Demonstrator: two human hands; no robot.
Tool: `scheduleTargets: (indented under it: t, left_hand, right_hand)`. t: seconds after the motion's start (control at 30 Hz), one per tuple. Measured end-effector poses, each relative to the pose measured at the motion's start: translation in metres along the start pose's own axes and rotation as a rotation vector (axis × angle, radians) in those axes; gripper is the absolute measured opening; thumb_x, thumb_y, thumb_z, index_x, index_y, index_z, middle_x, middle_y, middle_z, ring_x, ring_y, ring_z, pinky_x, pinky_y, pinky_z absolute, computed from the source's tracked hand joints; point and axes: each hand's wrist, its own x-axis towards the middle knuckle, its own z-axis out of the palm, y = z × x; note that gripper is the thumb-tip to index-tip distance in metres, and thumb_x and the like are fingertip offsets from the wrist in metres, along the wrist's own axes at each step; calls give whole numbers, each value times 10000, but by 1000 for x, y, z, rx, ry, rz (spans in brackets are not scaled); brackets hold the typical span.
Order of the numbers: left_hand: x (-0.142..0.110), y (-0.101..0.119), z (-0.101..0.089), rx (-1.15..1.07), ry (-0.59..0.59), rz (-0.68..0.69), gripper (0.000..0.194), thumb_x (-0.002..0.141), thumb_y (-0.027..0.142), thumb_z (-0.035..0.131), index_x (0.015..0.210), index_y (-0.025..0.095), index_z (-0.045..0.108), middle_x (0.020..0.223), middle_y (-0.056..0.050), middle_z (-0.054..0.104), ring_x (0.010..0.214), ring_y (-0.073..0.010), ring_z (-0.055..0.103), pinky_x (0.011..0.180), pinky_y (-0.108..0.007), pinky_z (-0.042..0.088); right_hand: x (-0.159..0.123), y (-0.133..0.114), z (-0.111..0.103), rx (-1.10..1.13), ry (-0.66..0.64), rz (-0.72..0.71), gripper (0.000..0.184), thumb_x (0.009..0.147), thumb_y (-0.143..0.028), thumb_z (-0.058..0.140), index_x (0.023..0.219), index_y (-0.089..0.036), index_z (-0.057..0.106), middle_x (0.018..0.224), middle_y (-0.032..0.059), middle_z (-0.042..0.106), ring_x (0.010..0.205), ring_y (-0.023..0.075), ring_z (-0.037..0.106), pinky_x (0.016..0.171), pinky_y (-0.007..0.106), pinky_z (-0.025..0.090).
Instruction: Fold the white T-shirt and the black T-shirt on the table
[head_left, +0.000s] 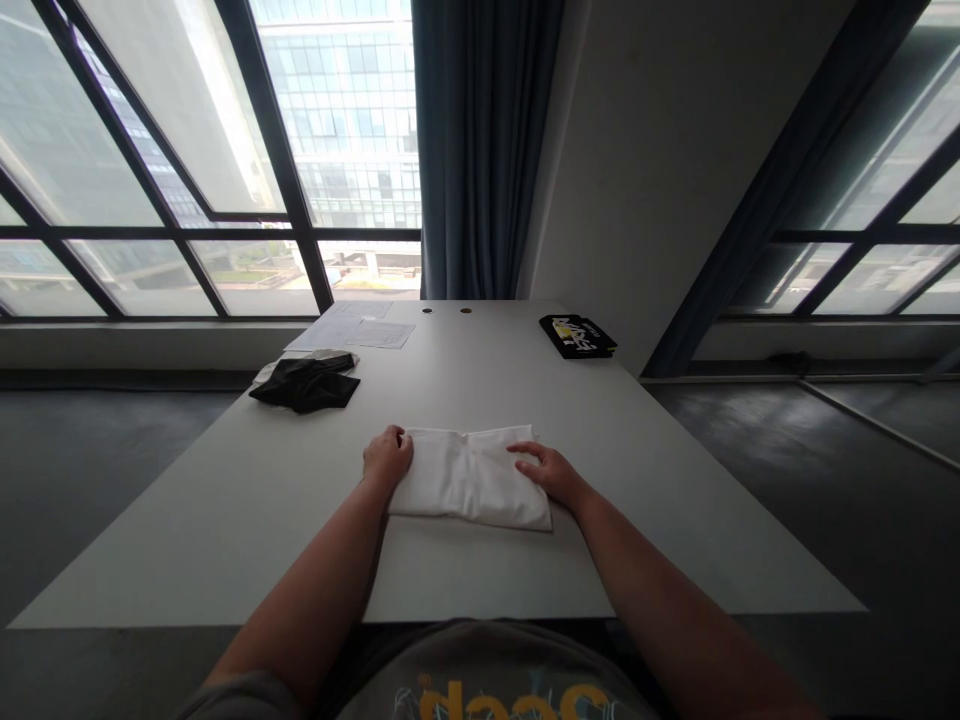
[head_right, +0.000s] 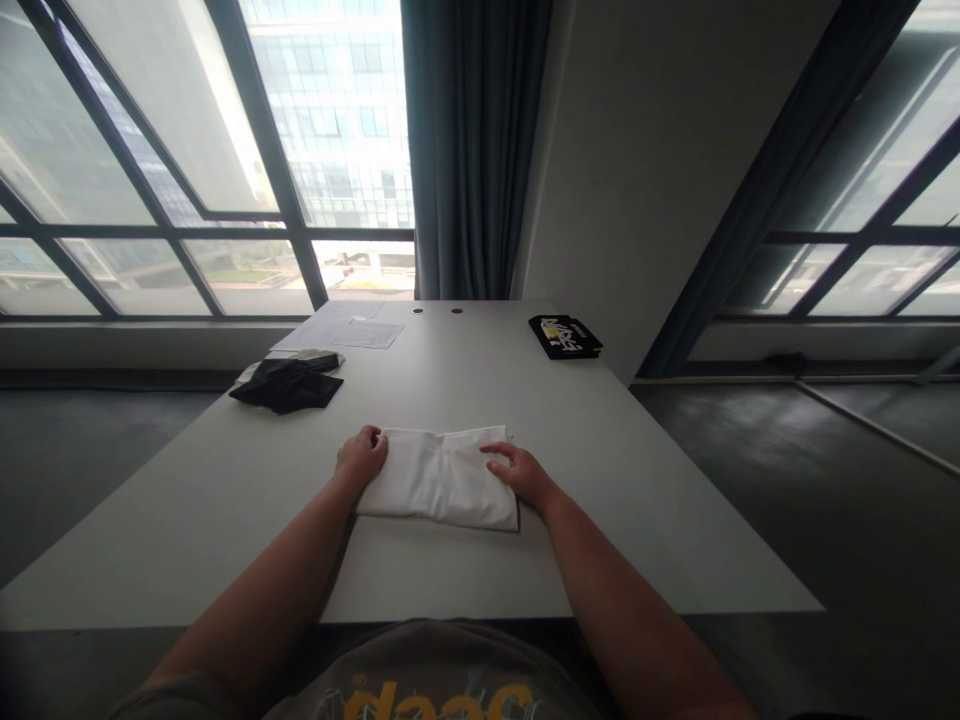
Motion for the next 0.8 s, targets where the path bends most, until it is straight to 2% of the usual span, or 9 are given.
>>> scheduleTargets:
  t: [0.13, 0.33, 0.53, 0.8]
  left_hand:
    - [-1, 0, -1, 8, -12, 10, 351, 997, 411, 469, 1230, 214, 643, 1155, -138, 758, 1145, -323, 682, 948, -416, 478]
    - [-3, 2, -3, 19, -10, 2, 372, 1032, 278, 379, 1352, 186, 544, 1183, -150, 751, 1155, -284, 688, 956, -383, 459]
    - [-4, 3, -4, 45, -14, -32, 372, 1042, 446, 393, 1194, 179, 602, 1070, -163, 766, 1061, -314, 716, 894, -388, 465]
    - [-4, 2, -4, 60, -27, 18, 333, 1035, 438, 405, 1046, 206, 644, 1058, -150, 765, 1060, -309, 703, 888, -381, 448]
  right_hand:
    - [0, 0, 1, -6, -3, 14, 412, 849, -425, 666, 1206, -239, 756, 1275, 68, 743, 1194, 273, 680, 1118, 442, 463]
    - [-1, -1, 2, 20, 6, 19, 401, 851, -418, 663, 1194, -233, 760, 1281, 75, 741, 1204, 280, 673, 1118, 446, 461]
    - [1, 5, 4, 15, 12, 8, 393, 850, -412, 674, 1189, -235, 765, 1274, 72, 745, 1203, 287, 672, 1114, 451, 460]
    - [0, 4, 4, 16, 23, 1, 393, 852, -420, 660, 1179, -231, 767, 1246, 75, 754, 1178, 292, 681, 1089, 441, 478]
